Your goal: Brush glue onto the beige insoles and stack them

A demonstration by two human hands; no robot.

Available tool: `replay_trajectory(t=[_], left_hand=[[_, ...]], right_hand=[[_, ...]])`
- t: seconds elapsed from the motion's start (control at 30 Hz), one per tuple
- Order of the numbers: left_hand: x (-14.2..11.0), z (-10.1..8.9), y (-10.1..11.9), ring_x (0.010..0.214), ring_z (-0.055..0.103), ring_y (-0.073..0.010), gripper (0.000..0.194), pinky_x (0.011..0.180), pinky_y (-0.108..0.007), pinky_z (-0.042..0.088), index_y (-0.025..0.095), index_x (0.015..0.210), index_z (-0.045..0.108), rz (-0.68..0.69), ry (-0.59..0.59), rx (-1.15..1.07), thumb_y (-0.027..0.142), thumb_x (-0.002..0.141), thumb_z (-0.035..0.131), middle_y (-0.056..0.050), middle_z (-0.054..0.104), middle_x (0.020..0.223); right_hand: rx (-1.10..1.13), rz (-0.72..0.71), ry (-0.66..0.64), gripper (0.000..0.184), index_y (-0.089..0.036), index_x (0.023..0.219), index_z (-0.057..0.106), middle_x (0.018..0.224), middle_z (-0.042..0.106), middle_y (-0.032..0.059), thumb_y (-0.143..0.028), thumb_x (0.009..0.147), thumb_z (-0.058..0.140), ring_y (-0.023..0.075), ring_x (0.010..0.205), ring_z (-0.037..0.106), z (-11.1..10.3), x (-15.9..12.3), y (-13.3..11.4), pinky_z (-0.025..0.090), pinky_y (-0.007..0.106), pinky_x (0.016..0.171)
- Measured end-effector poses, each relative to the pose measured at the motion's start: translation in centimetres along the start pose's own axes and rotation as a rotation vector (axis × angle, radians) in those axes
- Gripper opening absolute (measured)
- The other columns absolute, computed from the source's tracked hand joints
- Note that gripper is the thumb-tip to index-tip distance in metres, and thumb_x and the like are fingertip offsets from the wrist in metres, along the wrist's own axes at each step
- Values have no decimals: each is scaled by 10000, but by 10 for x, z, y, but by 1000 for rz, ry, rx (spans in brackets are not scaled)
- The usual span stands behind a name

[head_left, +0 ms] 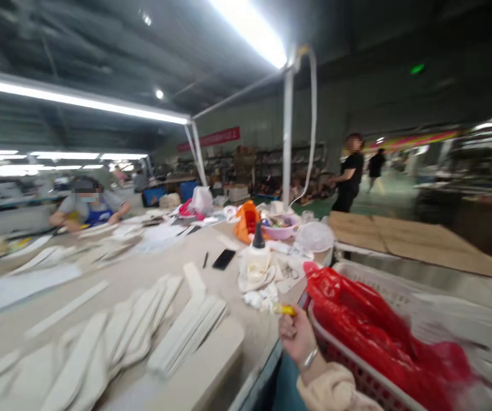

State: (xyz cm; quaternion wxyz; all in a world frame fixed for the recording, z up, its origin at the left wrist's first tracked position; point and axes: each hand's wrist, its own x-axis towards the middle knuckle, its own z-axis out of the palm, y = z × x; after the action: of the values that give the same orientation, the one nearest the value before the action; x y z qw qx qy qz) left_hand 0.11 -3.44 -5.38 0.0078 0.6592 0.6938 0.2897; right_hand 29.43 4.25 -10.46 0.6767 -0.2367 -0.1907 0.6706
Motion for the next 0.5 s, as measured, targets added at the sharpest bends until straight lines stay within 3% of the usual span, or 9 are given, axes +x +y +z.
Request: replay_trajectory(t=[0.07,0.13,0.17,0.23,0.33,0.5], left_hand=[[-44,5,-39,1157,547,-272,436,945,-465,488,227,1247,525,-79,-56,-45,414,859,590,-75,537,1314],[-79,10,-75,1257,487,-282,717,1037,-432,441,205,1371,396,-157,-104,-83,546,785,629,-95,470,1413],[-91,13,-90,1311,437,-278,905,1077,-403,409,179,1428,292,-164,-109,-145,624,724,645,-114,432,1451],[-103,20,-109,1385,326,-324,1065,1150,-468,292,150,1455,234,-103,-83,-503,661,641,693,-167,345,1505],[-101,26,-112,1408,270,-344,1078,1169,-520,208,174,1456,258,-66,-70,-671,641,607,730,-172,312,1521],[-94,21,-98,1399,292,-338,1031,1155,-531,231,186,1445,280,-23,-46,-631,592,622,750,-170,339,1503]], right_hand=[[4,131,20,307,-197,572,467,387,278,-109,-378,753,636,23,306,195,-2,-7,0,196,136,306],[14,234,40,252,-204,600,503,416,301,-93,-330,809,567,18,311,226,-9,1,4,204,136,321],[-14,208,15,252,-207,614,526,433,316,-80,-310,844,513,14,315,255,-12,7,7,211,143,328],[-95,183,-40,272,-209,675,583,462,322,-67,-285,885,427,14,326,285,-16,13,15,207,159,338],[-181,160,-57,165,-208,748,613,466,326,-79,-287,841,504,15,330,241,-5,2,24,191,143,334],[-301,171,-96,160,-192,801,608,452,360,-96,-350,783,594,22,331,221,29,-25,48,226,121,330]])
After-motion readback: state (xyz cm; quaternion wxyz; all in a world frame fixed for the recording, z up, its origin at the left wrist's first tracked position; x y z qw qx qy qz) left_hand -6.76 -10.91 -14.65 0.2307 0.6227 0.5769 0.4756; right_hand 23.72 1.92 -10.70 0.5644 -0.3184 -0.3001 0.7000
